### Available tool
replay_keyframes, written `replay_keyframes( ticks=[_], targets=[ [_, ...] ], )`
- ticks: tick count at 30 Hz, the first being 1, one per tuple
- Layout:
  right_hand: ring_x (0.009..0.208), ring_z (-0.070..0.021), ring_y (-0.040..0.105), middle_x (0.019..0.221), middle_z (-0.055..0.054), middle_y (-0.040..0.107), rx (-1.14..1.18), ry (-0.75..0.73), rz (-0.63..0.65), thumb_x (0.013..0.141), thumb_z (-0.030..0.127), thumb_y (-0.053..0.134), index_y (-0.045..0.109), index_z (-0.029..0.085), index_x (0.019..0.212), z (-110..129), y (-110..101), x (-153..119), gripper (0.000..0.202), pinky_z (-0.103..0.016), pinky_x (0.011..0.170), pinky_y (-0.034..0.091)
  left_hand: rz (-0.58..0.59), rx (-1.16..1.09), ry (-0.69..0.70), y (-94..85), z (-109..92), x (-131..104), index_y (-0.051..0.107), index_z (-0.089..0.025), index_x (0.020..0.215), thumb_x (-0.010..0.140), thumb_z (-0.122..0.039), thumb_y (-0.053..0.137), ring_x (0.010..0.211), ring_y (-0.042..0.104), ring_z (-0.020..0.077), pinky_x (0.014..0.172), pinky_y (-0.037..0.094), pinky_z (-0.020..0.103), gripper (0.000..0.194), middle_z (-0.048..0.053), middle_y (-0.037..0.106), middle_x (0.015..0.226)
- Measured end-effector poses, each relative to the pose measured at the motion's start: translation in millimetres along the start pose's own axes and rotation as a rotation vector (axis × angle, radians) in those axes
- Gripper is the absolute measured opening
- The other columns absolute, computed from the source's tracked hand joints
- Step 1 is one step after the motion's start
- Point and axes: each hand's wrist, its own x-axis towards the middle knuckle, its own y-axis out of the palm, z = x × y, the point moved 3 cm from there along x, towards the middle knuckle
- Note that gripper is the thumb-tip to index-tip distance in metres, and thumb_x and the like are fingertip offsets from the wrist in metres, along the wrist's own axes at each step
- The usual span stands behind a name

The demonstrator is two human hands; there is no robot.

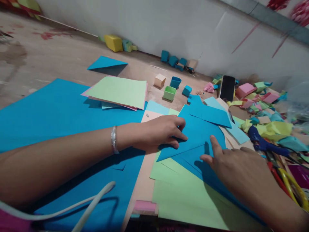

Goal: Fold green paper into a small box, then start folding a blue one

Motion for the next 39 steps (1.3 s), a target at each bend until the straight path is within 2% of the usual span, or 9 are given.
replay_keyframes(
  ticks=[5,12,22,24,26,28,32,35,39],
  targets=[
    [0.039,-0.0207,0.050,0.043,-0.005,0.054,0.049,-0.183,-0.154,0.087,0.057,0.053,0.062,0.006,0.122,29.3,-6.7,-1.7,0.062,-0.032,0.049,0.020,-0.010,-0.012,0.013,-2.7,-1.7,-0.4,0.071,-0.023,0.107,0.088,-0.032,0.062,0.093,0.056,0.0217,0.076,0.044,0.031,0.023,0.011,0.058,0.105],
    [0.047,-0.0169,0.047,0.052,-0.001,0.054,0.256,-0.395,-0.380,0.097,0.052,0.036,0.052,0.005,0.130,66.2,-22.5,0.3,0.060,-0.034,0.056,0.018,0.001,0.025,0.031,-4.4,-4.5,0.0,0.071,-0.021,0.103,0.092,-0.031,0.056,0.092,0.055,0.0224,0.073,0.044,0.033,0.022,0.012,0.057,0.103],
    [0.052,-0.0145,0.046,0.057,0.006,0.055,0.641,-0.692,-0.404,0.096,0.045,0.045,0.051,0.029,0.129,69.4,-37.9,3.9,0.037,-0.033,0.057,0.022,-0.023,-0.011,0.018,-5.1,-5.3,-0.5,0.071,-0.023,0.099,0.090,-0.032,0.059,0.090,0.055,0.0228,0.074,0.043,0.034,0.017,0.010,0.058,0.102],
    [0.057,-0.0143,0.048,0.063,0.004,0.058,0.650,-0.601,-0.506,0.096,0.036,0.048,0.055,0.025,0.123,50.2,-39.4,9.7,0.030,-0.032,0.059,0.027,-0.042,-0.039,0.014,-5.0,-4.9,-1.7,0.071,-0.024,0.103,0.089,-0.030,0.060,0.089,0.055,0.0223,0.074,0.043,0.033,0.018,0.010,0.059,0.101],
    [0.064,-0.0165,0.052,0.066,0.000,0.059,0.593,-0.346,-0.564,0.095,0.025,0.049,0.061,0.020,0.109,24.2,-30.8,20.8,0.020,-0.032,0.062,0.031,-0.060,-0.071,-0.007,-3.9,-3.2,-2.5,0.069,-0.023,0.108,0.087,-0.030,0.065,0.090,0.056,0.0216,0.075,0.044,0.032,0.023,0.010,0.060,0.102],
    [0.076,-0.0205,0.057,0.083,-0.007,0.063,0.567,-0.149,-0.421,0.092,0.032,0.053,0.062,0.018,0.106,2.3,-12.3,33.7,0.022,-0.031,0.062,0.035,-0.073,-0.108,-0.048,-2.2,-0.4,-2.6,0.066,-0.022,0.115,0.083,-0.032,0.069,0.091,0.057,0.0209,0.076,0.045,0.030,0.033,0.010,0.060,0.103],
    [0.085,-0.0224,0.060,0.102,-0.009,0.064,0.707,-0.065,-0.115,0.082,0.041,0.064,0.056,0.019,0.117,-14.3,18.1,46.2,0.042,-0.030,0.064,0.043,-0.276,-0.203,-0.220,-4.4,7.8,-2.4,0.064,-0.019,0.119,0.091,-0.026,0.058,0.096,0.059,0.0190,0.081,0.047,0.030,0.029,0.009,0.062,0.107],
    [0.082,-0.0200,0.061,0.098,-0.007,0.066,0.844,-0.024,-0.060,0.080,0.036,0.066,0.055,0.021,0.119,-14.1,19.3,46.8,0.044,-0.028,0.063,0.044,-0.469,-0.230,-0.383,-9.3,12.6,-4.9,0.065,-0.018,0.116,0.094,-0.022,0.049,0.102,0.059,0.0193,0.086,0.047,0.032,0.027,0.009,0.065,0.111],
    [0.068,-0.0155,0.058,0.080,-0.002,0.065,1.083,0.031,-0.006,0.083,0.033,0.060,0.061,0.020,0.103,-16.5,14.3,50.6,0.024,-0.026,0.060,0.043,-0.541,-0.321,-0.506,-14.8,11.2,-8.2,0.066,-0.019,0.113,0.097,-0.035,0.045,0.099,0.062,0.0189,0.086,0.047,0.031,0.031,0.005,0.069,0.106]
  ],
)
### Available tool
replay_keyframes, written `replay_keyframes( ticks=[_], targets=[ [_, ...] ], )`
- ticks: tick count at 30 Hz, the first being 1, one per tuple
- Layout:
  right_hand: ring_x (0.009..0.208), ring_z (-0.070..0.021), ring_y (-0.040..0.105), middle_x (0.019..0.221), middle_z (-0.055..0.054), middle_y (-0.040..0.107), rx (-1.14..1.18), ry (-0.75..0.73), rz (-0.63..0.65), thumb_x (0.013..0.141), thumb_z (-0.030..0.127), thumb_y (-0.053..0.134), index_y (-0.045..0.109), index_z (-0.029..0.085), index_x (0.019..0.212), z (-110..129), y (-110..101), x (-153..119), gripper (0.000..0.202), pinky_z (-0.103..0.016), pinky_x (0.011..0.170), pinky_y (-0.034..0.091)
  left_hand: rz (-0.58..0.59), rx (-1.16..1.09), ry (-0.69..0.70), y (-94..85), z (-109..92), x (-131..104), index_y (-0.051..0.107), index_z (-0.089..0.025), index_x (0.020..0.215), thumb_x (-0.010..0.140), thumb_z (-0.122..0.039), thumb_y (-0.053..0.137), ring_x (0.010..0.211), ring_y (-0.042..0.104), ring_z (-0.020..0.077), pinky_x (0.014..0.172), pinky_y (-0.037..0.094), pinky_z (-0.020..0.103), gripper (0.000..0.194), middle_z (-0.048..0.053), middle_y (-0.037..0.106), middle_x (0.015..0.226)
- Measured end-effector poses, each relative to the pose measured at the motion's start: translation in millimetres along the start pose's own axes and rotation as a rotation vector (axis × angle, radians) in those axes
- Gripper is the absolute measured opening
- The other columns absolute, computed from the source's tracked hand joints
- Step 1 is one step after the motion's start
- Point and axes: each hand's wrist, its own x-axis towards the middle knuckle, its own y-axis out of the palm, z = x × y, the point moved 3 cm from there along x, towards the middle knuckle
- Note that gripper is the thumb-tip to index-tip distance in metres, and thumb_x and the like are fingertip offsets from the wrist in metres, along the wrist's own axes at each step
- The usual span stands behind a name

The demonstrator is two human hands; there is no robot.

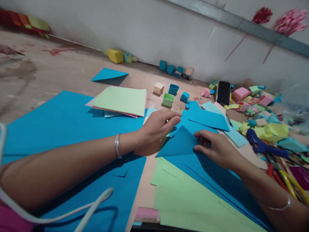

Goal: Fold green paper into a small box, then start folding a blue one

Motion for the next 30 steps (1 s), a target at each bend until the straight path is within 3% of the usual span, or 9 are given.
replay_keyframes(
  ticks=[4,7,10,12,15,20,25,27,30],
  targets=[
    [0.065,-0.0138,0.054,0.072,0.001,0.062,0.212,0.016,-0.066,0.081,0.033,0.060,0.060,0.020,0.089,-4.3,-6.1,6.0,0.015,-0.025,0.058,0.041,0.083,-0.171,-0.117,-0.1,-3.0,-2.0,0.060,-0.018,0.119,0.090,-0.047,0.055,0.081,0.064,0.0168,0.072,0.050,0.027,0.042,0.003,0.068,0.089],
    [0.055,-0.0110,0.045,0.061,0.004,0.051,0.295,0.022,-0.125,0.082,0.035,0.057,0.055,0.019,0.080,-7.8,-7.6,7.7,0.016,-0.024,0.051,0.034,0.096,-0.182,-0.142,1.0,-2.1,-2.0,0.055,-0.019,0.123,0.075,-0.035,0.073,0.086,0.063,0.0182,0.072,0.051,0.028,0.053,0.005,0.067,0.096],
    [0.051,-0.0104,0.043,0.059,0.004,0.051,0.320,0.026,-0.207,0.083,0.037,0.055,0.054,0.020,0.082,-10.1,-7.9,8.0,0.017,-0.023,0.048,0.033,0.047,-0.191,-0.116,0.6,0.2,-1.3,0.056,-0.021,0.117,0.074,-0.022,0.071,0.094,0.062,0.0182,0.080,0.052,0.031,0.046,0.006,0.064,0.110],
    [0.055,-0.0119,0.049,0.063,0.002,0.056,0.255,0.007,-0.284,0.082,0.035,0.055,0.055,0.020,0.081,-10.8,-8.3,7.9,0.015,-0.024,0.052,0.038,0.015,-0.212,-0.080,-0.1,0.0,-1.6,0.059,-0.020,0.108,0.076,-0.018,0.067,0.097,0.061,0.0180,0.084,0.052,0.032,0.034,0.005,0.063,0.111],
    [0.072,-0.0170,0.061,0.082,-0.004,0.067,0.139,-0.062,-0.444,0.082,0.029,0.055,0.059,0.020,0.079,-11.0,-9.2,6.2,0.010,-0.028,0.062,0.048,0.052,-0.261,-0.142,1.6,-1.5,-4.0,0.063,-0.018,0.094,0.079,-0.029,0.066,0.085,0.063,0.0179,0.074,0.055,0.031,0.019,0.005,0.064,0.098],
    [0.106,-0.0230,0.063,0.126,-0.011,0.061,-0.132,-0.257,-0.652,0.089,0.019,0.046,0.066,0.021,0.083,-8.3,-5.6,-1.5,0.020,-0.038,0.087,0.052,0.067,-0.578,-0.399,5.3,-2.6,-8.0,0.071,-0.014,0.095,0.090,-0.054,0.048,0.079,0.065,0.0196,0.065,0.058,0.034,0.047,0.011,0.068,0.100],
    [0.120,-0.0235,0.057,0.127,-0.007,0.063,-0.348,-0.513,-0.575,0.090,0.017,0.051,0.066,0.023,0.092,-2.7,-0.8,-4.6,0.017,-0.041,0.095,0.048,-0.050,-0.415,-0.446,-0.7,3.9,-5.0,0.070,-0.016,0.110,0.075,-0.030,0.072,0.093,0.066,0.0266,0.073,0.057,0.038,0.038,0.012,0.069,0.111],
    [0.124,-0.0234,0.054,0.127,-0.007,0.063,-0.444,-0.637,-0.582,0.088,0.013,0.054,0.066,0.022,0.089,1.1,-1.1,-5.4,0.015,-0.043,0.098,0.045,-0.081,-0.404,-0.441,-1.8,6.5,-4.2,0.069,-0.016,0.113,0.074,-0.026,0.072,0.097,0.065,0.0287,0.074,0.057,0.040,0.041,0.013,0.067,0.117],
    [0.121,-0.0229,0.056,0.125,-0.008,0.065,-0.509,-0.670,-0.625,0.087,0.010,0.056,0.065,0.021,0.089,2.0,-2.3,-4.1,0.015,-0.043,0.098,0.043,-0.081,-0.416,-0.433,-0.9,9.3,-4.2,0.068,-0.016,0.115,0.074,-0.024,0.071,0.102,0.064,0.0297,0.076,0.057,0.041,0.042,0.013,0.064,0.123]
  ],
)
